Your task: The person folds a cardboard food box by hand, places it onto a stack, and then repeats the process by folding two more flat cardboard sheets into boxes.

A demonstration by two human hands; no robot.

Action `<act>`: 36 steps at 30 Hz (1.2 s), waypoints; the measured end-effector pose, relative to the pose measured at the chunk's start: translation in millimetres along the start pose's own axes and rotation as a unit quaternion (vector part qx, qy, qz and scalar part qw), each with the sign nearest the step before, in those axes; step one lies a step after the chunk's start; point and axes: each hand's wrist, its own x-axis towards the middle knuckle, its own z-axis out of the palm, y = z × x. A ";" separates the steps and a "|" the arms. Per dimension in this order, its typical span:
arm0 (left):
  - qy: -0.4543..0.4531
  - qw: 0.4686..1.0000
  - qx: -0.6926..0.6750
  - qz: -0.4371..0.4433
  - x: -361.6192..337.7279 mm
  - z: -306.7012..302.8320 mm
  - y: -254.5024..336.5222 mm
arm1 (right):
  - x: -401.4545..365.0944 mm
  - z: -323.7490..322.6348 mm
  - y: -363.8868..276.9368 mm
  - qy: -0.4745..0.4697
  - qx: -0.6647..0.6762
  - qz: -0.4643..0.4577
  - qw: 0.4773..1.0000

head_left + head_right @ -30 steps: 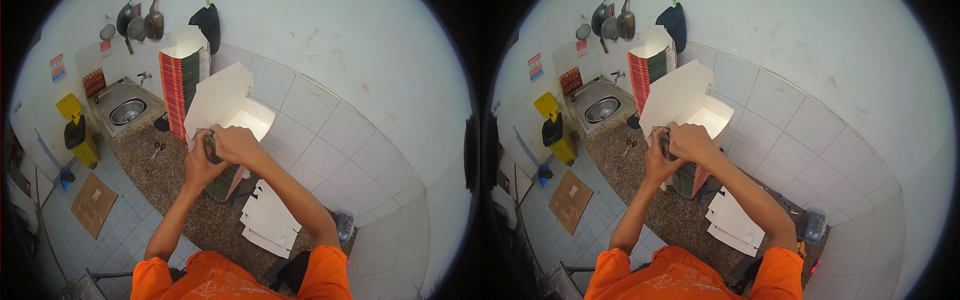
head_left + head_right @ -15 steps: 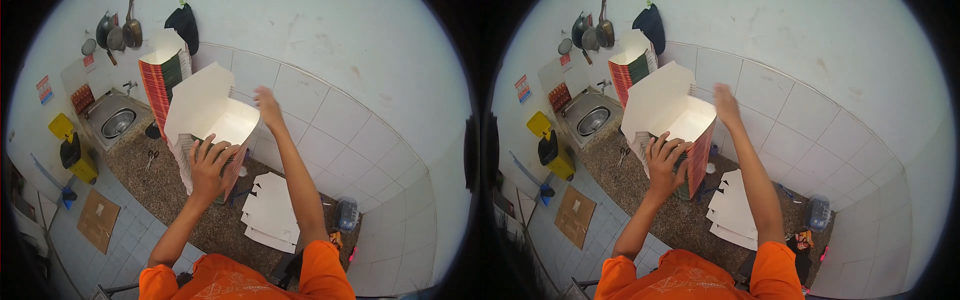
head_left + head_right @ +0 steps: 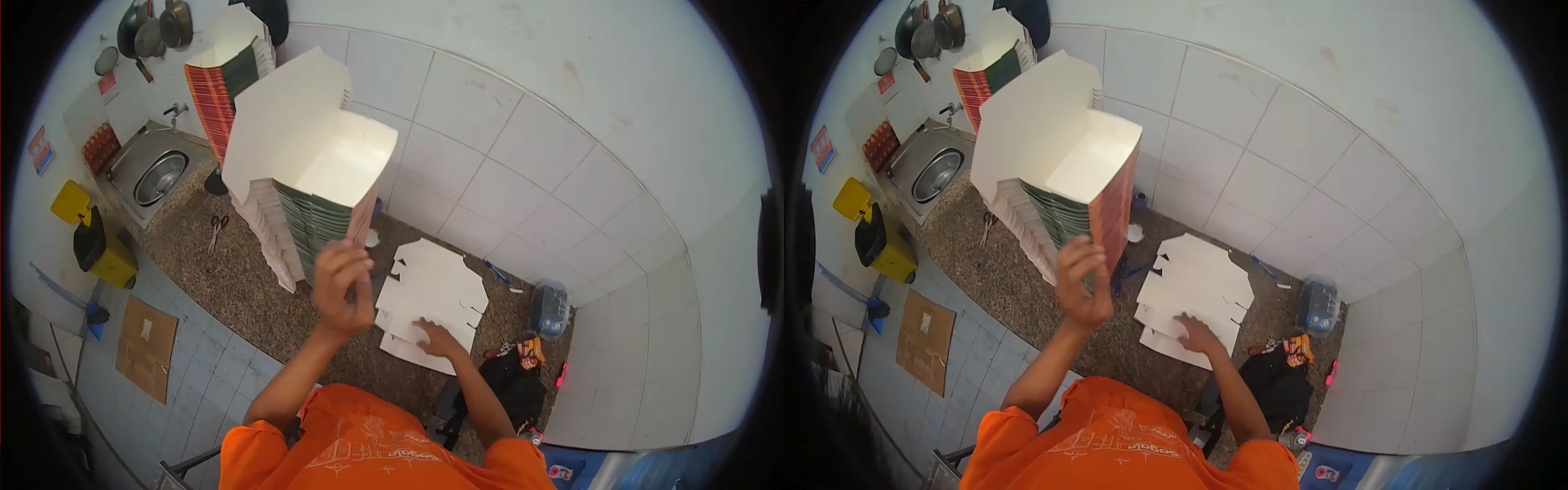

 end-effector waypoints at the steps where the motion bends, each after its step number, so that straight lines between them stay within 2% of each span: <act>1: -0.020 0.998 -0.031 -0.056 -15.6 10.6 8.2 | 0.2 -2.5 4.0 -0.010 0.002 -0.022 1.000; 2: -0.041 0.991 -0.062 -0.112 -31.0 20.4 16.0 | -14.0 -15.9 -19.8 0.006 -0.012 -0.030 0.999; 3: -0.045 0.990 -0.066 -0.114 -48.9 26.8 17.5 | -20.8 -10.9 -26.8 0.006 -0.008 -0.025 1.000; 5: -0.105 0.966 -0.098 -0.217 -85.2 39.7 14.1 | -28.5 -5.4 -34.4 0.097 -0.097 -0.038 0.990; 6: -0.105 0.965 -0.101 -0.218 -101.1 42.3 11.7 | -29.7 -3.1 -36.0 0.096 -0.097 -0.035 0.990; 8: -0.165 0.904 -0.147 -0.366 -130.6 41.3 7.1 | -32.5 2.5 -34.2 0.177 -0.092 -0.054 0.978; 11: -0.205 0.877 -0.151 -0.408 -153.2 36.1 -7.8 | -29.7 -4.6 -20.7 0.154 -0.069 -0.010 0.986; 12: -0.202 0.878 -0.151 -0.407 -157.7 34.6 -14.7 | -40.4 -12.9 -32.4 0.289 -0.050 -0.017 0.956; 13: -0.209 0.811 -0.205 -0.506 -161.8 32.3 -21.4 | -45.9 -20.4 -40.5 0.409 0.025 -0.025 0.912; 14: -0.209 0.732 -0.257 -0.595 -163.4 29.9 -26.4 | -53.8 -34.8 -59.5 0.498 0.021 -0.031 0.866; 15: -0.204 0.732 -0.256 -0.597 -155.7 24.7 -29.5 | -61.9 -45.2 -80.8 0.581 0.019 -0.038 0.813; 16: -0.178 0.597 -0.378 -0.685 -140.8 17.9 -32.0 | -70.8 -44.3 -94.9 0.579 0.019 -0.038 0.814; 17: -0.146 0.436 -0.485 -0.743 -132.2 15.1 -34.0 | -80.6 -38.8 -106.2 0.522 -0.014 -0.085 0.848; 19: -0.150 0.438 -0.502 -0.730 -138.3 21.9 -39.4 | -99.0 -18.4 -121.3 0.370 -0.067 -0.167 0.911; 20: -0.235 0.494 -0.386 -0.743 -133.6 24.3 -36.2 | -115.2 -23.1 -145.6 0.347 -0.075 -0.200 0.913; 21: -0.236 0.493 -0.388 -0.742 -135.3 25.6 -36.8 | -129.2 -29.9 -165.3 0.322 -0.085 -0.233 0.913; 22: -0.312 0.541 -0.333 -0.707 -138.7 25.8 -37.7 | -123.7 -22.3 -151.8 0.322 -0.088 -0.234 0.913; 23: -0.382 0.580 -0.273 -0.665 -144.2 24.6 -36.5 | -113.6 -8.4 -129.8 0.469 -0.059 -0.100 0.875; 24: -0.359 0.574 -0.297 -0.674 -145.4 21.3 -26.7 | -108.9 -0.1 -115.4 0.597 -0.027 0.039 0.801; 25: -0.359 0.572 -0.297 -0.675 -149.2 19.2 -23.8 | -115.8 -5.5 -104.2 0.595 -0.027 0.040 0.802; 26: -0.352 0.571 -0.311 -0.673 -152.9 16.8 -20.9 | -128.1 -15.3 -88.1 0.517 0.294 0.078 0.800; 27: -0.348 0.571 -0.324 -0.670 -155.5 14.8 -18.4 | -135.2 -18.9 -80.2 0.385 0.584 0.107 0.706; 28: -0.351 0.571 -0.324 -0.668 -164.4 20.2 -21.5 | -138.4 -22.3 -88.5 0.388 0.585 0.107 0.704; 30: -0.184 0.781 -0.198 -0.563 -178.4 40.8 -24.0 | -150.1 -29.2 -109.2 0.513 0.445 0.049 0.732; 31: -0.185 0.780 -0.199 -0.564 -182.6 47.8 -18.3 | -152.1 -28.6 -121.3 0.513 0.445 0.051 0.733; 33: -0.230 0.861 -0.151 -0.428 -161.1 61.9 9.4 | -145.2 -26.4 -151.6 0.480 0.251 0.081 0.837; 35: -0.359 0.679 -0.335 -0.545 -128.4 66.9 40.1 | -135.2 -26.5 -186.3 0.411 0.149 -0.082 0.896; 36: -0.357 0.747 -0.191 -0.527 -122.1 73.7 49.4 | -138.0 -35.6 -205.2 0.410 0.147 -0.083 0.896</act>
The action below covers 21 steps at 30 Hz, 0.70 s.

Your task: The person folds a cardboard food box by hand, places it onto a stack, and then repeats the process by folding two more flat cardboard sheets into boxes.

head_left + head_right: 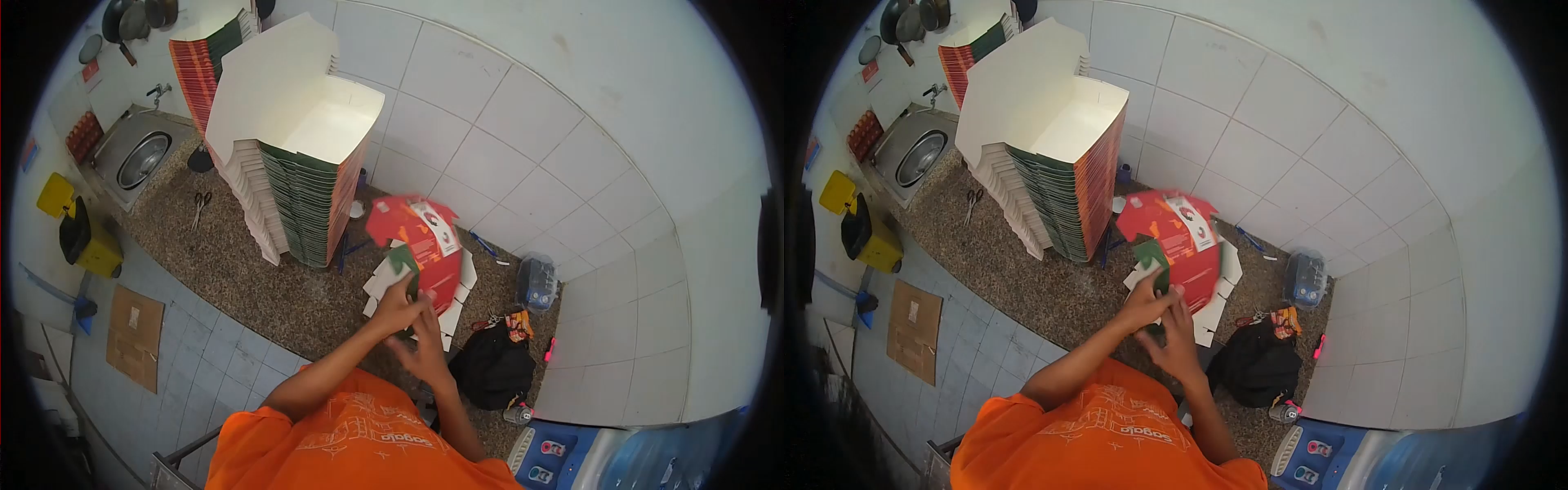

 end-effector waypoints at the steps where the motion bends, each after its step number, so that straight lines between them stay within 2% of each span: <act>1: 0.000 1.000 -0.002 0.002 3.9 -3.8 3.3 | 4.5 -5.0 -22.9 -0.009 -0.187 -0.036 0.982; 2: 0.018 0.995 -0.103 -0.009 10.7 -10.2 6.9 | 6.2 -8.8 -33.8 -0.018 -0.367 -0.069 0.927; 3: 0.033 0.979 -0.201 -0.020 15.9 -13.7 10.6 | 5.8 -10.7 -25.6 -0.016 -0.370 -0.068 0.926; 4: 0.025 0.962 -0.273 -0.007 15.6 -13.9 15.9 | 3.9 -12.5 -10.5 0.044 -0.330 -0.063 0.941; 5: 0.022 0.961 -0.275 -0.006 17.6 -12.1 17.5 | 1.0 -13.7 1.7 0.102 -0.289 -0.059 0.950; 6: -0.003 0.932 -0.359 -0.036 19.3 -9.2 18.1 | -1.3 -12.8 4.1 0.147 -0.031 -0.018 0.988; 7: -0.027 0.896 -0.439 -0.068 19.2 -7.1 18.1 | -4.6 -10.9 5.4 0.146 -0.032 -0.015 0.989; 9: -0.041 0.891 -0.447 -0.069 21.7 -0.6 16.7 | -9.9 -4.6 6.6 0.220 0.177 0.085 0.956; 10: -0.020 0.888 -0.453 -0.073 23.0 4.3 17.3 | -7.5 -11.3 11.6 0.208 0.064 -0.010 0.976; 11: 0.001 0.883 -0.462 -0.079 22.9 11.0 17.3 | -4.3 -14.6 15.6 0.209 0.060 -0.009 0.976; 13: 0.012 0.897 -0.435 -0.077 13.7 20.8 25.1 | 16.7 -22.5 12.5 0.192 -0.190 -0.127 0.954; 15: 0.004 0.906 -0.421 -0.052 9.9 28.3 27.6 | 28.8 -25.3 25.2 0.191 -0.195 -0.102 0.956; 17: -0.018 0.909 -0.413 -0.049 11.8 31.5 25.3 | 36.3 -30.3 36.1 0.211 -0.130 -0.073 0.966; 18: -0.042 0.908 -0.415 -0.041 14.9 29.1 25.5 | 37.3 -32.1 30.7 0.206 -0.048 -0.052 0.976; 19: -0.065 0.906 -0.417 -0.033 18.6 26.0 25.7 | 35.9 -35.5 27.2 0.205 -0.048 -0.052 0.976; 21: -0.058 0.914 -0.401 -0.030 22.6 18.4 29.4 | 30.4 -42.2 22.4 0.131 0.021 -0.077 0.988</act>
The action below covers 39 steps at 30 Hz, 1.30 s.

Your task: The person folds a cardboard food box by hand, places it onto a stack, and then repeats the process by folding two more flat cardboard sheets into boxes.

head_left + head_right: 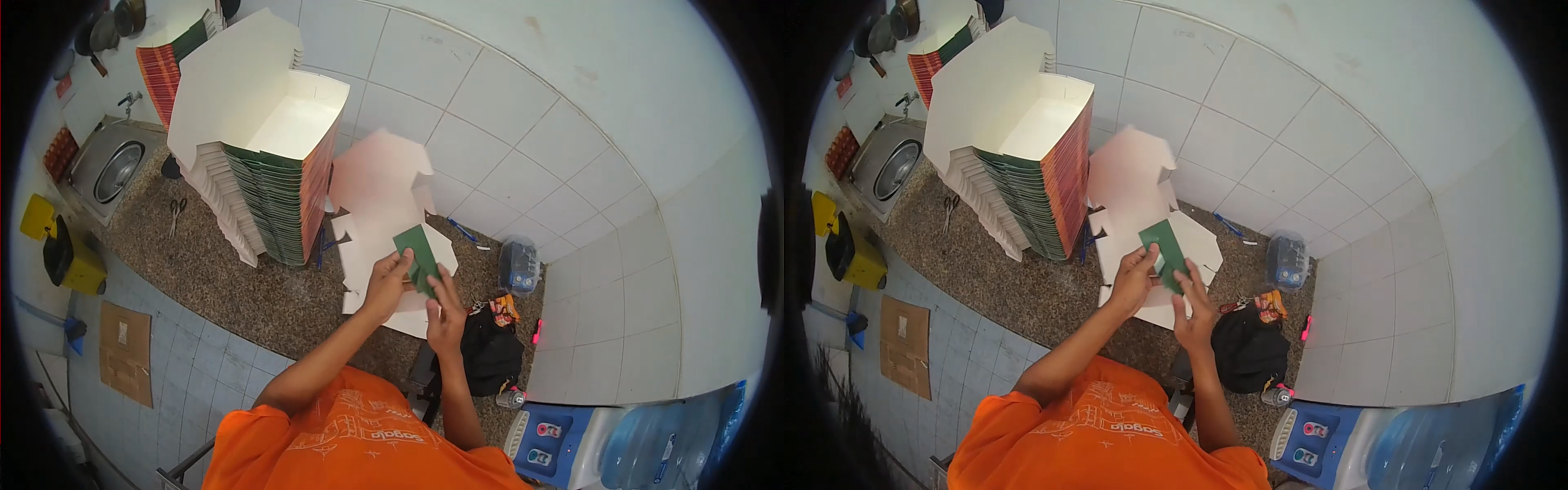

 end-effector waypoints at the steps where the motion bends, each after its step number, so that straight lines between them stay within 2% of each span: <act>1: 0.002 1.000 -0.006 -0.005 -1.4 0.3 6.0 | -2.7 0.2 -2.9 0.000 0.000 0.000 1.000; 3: 0.002 1.000 -0.004 0.003 -4.9 3.6 4.3 | -10.6 6.7 -8.6 -0.025 -0.097 -0.020 0.995; 4: 0.001 1.000 -0.004 0.000 -7.7 7.2 -3.1 | -12.5 14.0 -7.2 -0.024 -0.098 -0.017 0.995; 6: 0.042 0.994 0.099 0.033 -14.4 16.5 -22.0 | -12.8 33.0 -1.4 0.092 -0.132 0.033 0.986; 7: 0.030 0.986 0.125 0.105 -18.0 22.7 -31.8 | -11.1 38.8 0.2 0.124 -0.113 0.037 0.985; 10: 0.028 0.975 0.204 0.086 -13.2 5.7 -18.3 | -7.6 44.8 -9.6 0.106 -0.080 0.050 0.990; 11: 0.030 0.970 0.197 0.138 -10.2 3.7 -5.6 | -6.0 42.1 -18.1 0.076 -0.065 0.061 0.993; 12: 0.031 0.989 0.105 0.095 -10.0 10.8 17.6 | -5.9 41.9 -16.1 0.077 -0.064 0.065 0.993; 14: 0.045 0.972 0.211 0.092 7.5 -12.0 11.8 | -6.7 41.8 -10.8 0.031 -0.075 -0.012 0.997; 16: 0.056 0.976 0.190 0.093 -0.9 -5.1 1.8 | -4.9 48.0 -6.3 0.050 -0.082 -0.003 0.995; 19: 0.049 0.978 0.153 0.130 -18.9 17.9 -17.0 | 1.5 55.8 -4.6 0.157 0.035 0.163 0.974; 20: 0.030 0.980 0.147 0.132 -24.1 23.3 -13.5 | 0.6 57.4 0.5 0.156 0.035 0.163 0.974; 21: 0.031 0.980 0.146 0.132 -23.5 23.1 -10.4 | -0.6 58.3 8.0 0.158 0.004 0.113 0.981; 22: 0.024 0.962 0.214 0.169 -22.7 21.0 -7.4 | -3.6 57.0 14.6 0.158 -0.029 0.062 0.985; 23: 0.019 0.938 0.281 0.202 -23.9 17.4 -6.4 | -10.2 50.8 19.8 0.153 -0.030 0.066 0.986; 25: 0.022 0.927 0.326 0.183 -23.8 1.1 -3.2 | -13.0 38.5 20.8 0.152 0.179 0.127 0.964; 27: -0.007 0.899 0.414 0.140 -35.1 -8.2 12.2 | -10.0 32.4 7.9 0.175 0.175 0.149 0.957; 28: -0.007 0.899 0.415 0.140 -46.2 -12.9 15.6 | -8.5 29.0 0.6 0.198 0.169 0.172 0.950; 29: -0.051 0.902 0.423 0.064 -59.0 -18.7 15.9 | -13.2 19.4 1.3 0.159 0.179 0.228 0.944; 30: -0.095 0.898 0.429 -0.012 -70.0 -24.6 16.7 | -15.2 11.7 1.6 0.158 0.180 0.228 0.944; 32: -0.099 0.900 0.423 -0.026 -89.8 -36.5 21.1 | -21.9 2.8 0.7 -0.061 -0.005 0.236 0.970; 33: -0.105 0.902 0.417 -0.037 -97.2 -41.2 22.1 | -27.9 4.4 -1.2 -0.091 0.052 0.281 0.954; 34: -0.101 0.903 0.416 -0.040 -103.5 -44.8 21.4 | -31.8 4.1 -2.4 -0.095 0.054 0.283 0.953; 36: 0.000 0.863 0.504 -0.007 -114.1 -48.1 19.6 | -35.8 -1.8 -16.7 -0.229 0.185 0.304 0.906; 37: 0.003 0.864 0.504 -0.010 -116.2 -47.5 20.3 | -29.3 -4.1 -24.0 -0.253 0.207 0.315 0.891; 38: -0.025 0.848 0.530 -0.016 -116.9 -45.9 22.4 | -31.1 -1.7 -22.1 -0.254 0.208 0.317 0.890; 39: -0.054 0.830 0.555 -0.020 -116.1 -44.9 24.4 | -33.5 2.1 -17.9 -0.227 0.122 0.313 0.914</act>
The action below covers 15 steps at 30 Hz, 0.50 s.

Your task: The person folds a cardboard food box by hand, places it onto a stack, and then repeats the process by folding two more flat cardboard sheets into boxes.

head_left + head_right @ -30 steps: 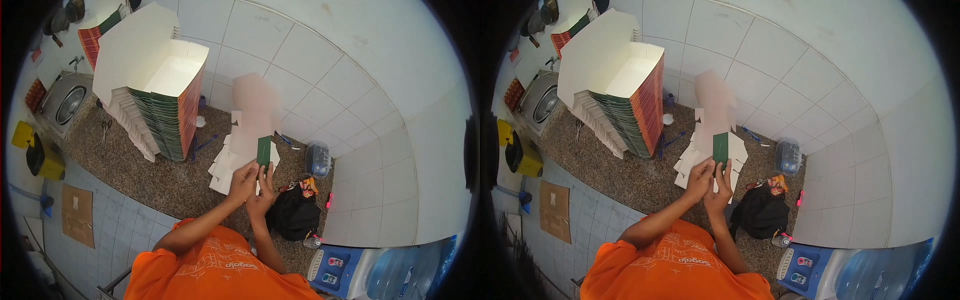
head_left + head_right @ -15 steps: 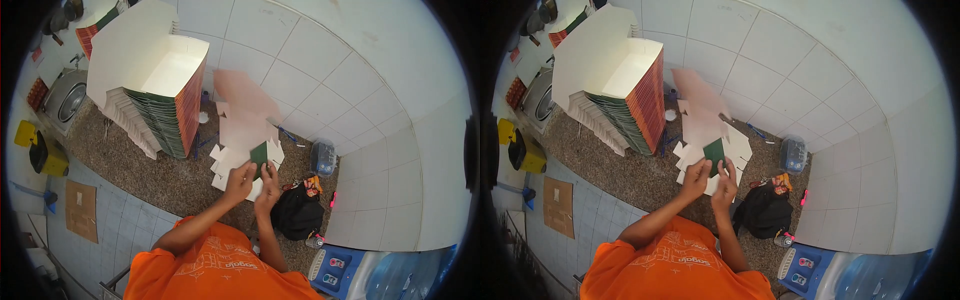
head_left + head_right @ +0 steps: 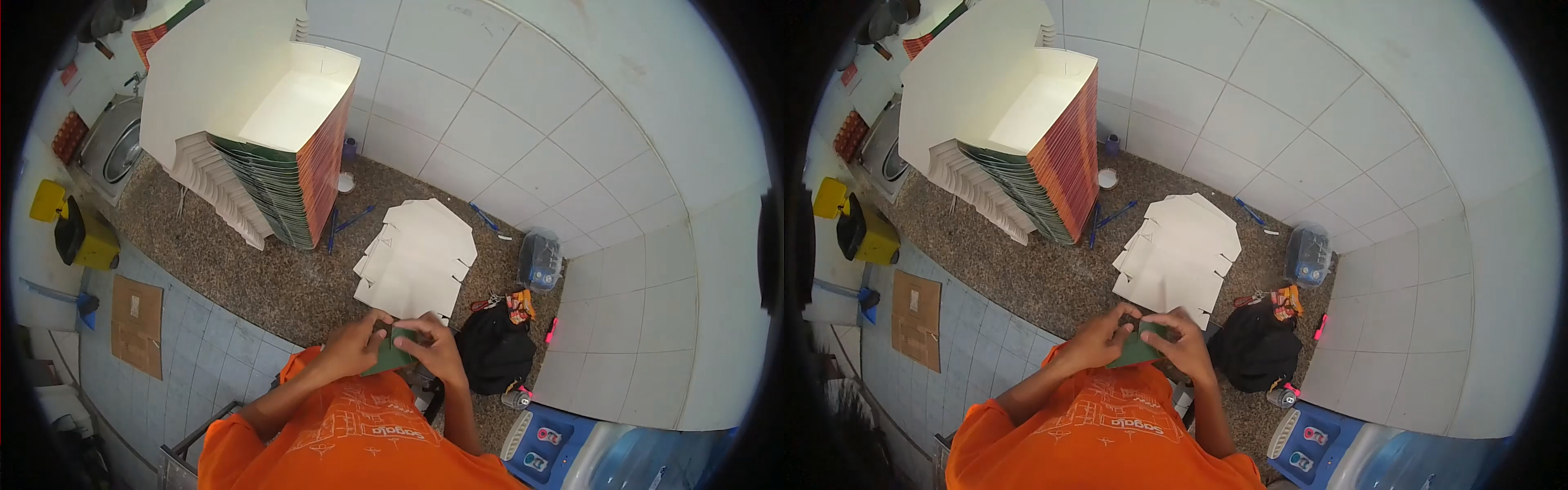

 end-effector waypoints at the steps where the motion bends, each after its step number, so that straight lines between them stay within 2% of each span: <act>1: 0.001 1.000 0.000 0.001 1.9 -1.4 0.4 | 1.7 1.1 2.7 0.058 -0.075 0.004 0.996; 3: 0.003 0.996 -0.090 -0.023 7.1 -5.3 3.3 | 0.3 0.5 2.9 0.039 -0.029 -0.003 0.999; 5: 0.017 0.993 -0.104 -0.046 8.6 -10.3 13.9 | 0.9 0.7 -2.1 0.015 0.016 -0.011 1.000; 7: 0.027 0.990 -0.116 -0.072 8.0 -16.2 20.6 | -3.2 6.7 -14.6 0.021 0.133 0.073 0.988; 9: 0.029 0.982 -0.180 -0.048 8.9 -18.8 22.6 | -2.3 7.0 -7.9 0.006 0.119 0.050 0.992; 11: 0.022 0.987 -0.158 -0.033 9.7 -14.0 9.7 | -1.0 6.7 -6.5 -0.013 0.100 0.025 0.995; 13: 0.014 0.991 -0.134 -0.021 7.7 -13.0 5.8 | -2.6 13.0 -14.5 0.049 0.115 -0.014 0.992; 14: 0.021 0.987 -0.160 0.001 8.1 -13.4 6.4 | -3.6 16.9 -20.3 0.049 0.116 -0.014 0.992; 15: 0.029 0.982 -0.186 0.024 9.4 -14.7 7.9 | -3.6 20.5 -27.2 0.068 0.070 -0.029 0.995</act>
